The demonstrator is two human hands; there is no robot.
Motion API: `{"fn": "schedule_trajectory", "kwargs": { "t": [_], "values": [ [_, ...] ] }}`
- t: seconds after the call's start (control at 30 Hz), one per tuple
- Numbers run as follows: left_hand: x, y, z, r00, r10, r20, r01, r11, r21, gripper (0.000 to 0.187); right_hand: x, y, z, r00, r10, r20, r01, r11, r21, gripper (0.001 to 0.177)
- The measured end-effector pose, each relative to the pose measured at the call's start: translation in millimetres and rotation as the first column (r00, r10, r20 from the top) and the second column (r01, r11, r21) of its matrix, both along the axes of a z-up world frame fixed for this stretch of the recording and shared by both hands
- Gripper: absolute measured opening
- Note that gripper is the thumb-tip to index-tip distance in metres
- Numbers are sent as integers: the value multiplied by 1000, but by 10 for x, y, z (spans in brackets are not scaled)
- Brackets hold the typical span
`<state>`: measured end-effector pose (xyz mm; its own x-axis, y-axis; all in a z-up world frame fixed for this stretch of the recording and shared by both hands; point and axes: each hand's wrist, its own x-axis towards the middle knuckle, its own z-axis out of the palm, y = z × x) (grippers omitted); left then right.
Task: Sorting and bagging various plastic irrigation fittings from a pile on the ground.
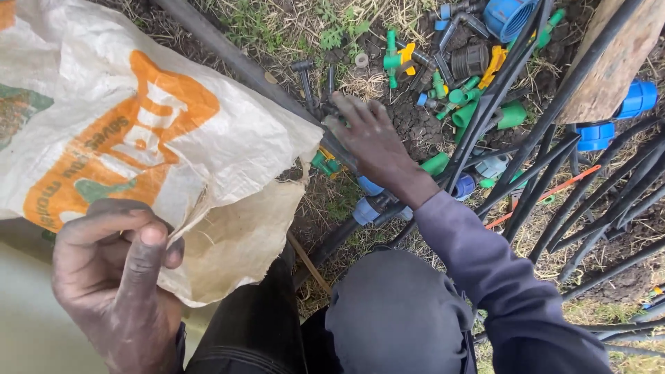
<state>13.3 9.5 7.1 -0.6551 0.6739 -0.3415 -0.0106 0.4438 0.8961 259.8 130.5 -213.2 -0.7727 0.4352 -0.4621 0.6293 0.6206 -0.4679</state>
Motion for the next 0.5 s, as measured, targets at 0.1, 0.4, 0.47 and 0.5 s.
{"fn": "schedule_trajectory", "kwargs": {
  "t": [0.1, 0.4, 0.47, 0.5],
  "values": [
    [-15, -33, -11, 1000, 9, -10, -10, 1000, -14, 15, -167, 9, -392, 921, 301, 246, -319, 947, 35, 110],
    [-32, -81, 11, 1000, 20, 17, -20, 1000, -22, 15, -82, 164, -580, 892, 424, 158, -451, 862, 232, 59],
    [-26, -63, 20, 999, 34, 9, -33, 999, -22, 15, -3, 163, -579, 911, 395, 118, -409, 899, 155, 57],
    [-22, -58, 25, 999, 47, 1, -47, 999, -23, 15, 38, 151, -580, 929, 361, 80, -366, 927, 75, 54]
  ]
}}
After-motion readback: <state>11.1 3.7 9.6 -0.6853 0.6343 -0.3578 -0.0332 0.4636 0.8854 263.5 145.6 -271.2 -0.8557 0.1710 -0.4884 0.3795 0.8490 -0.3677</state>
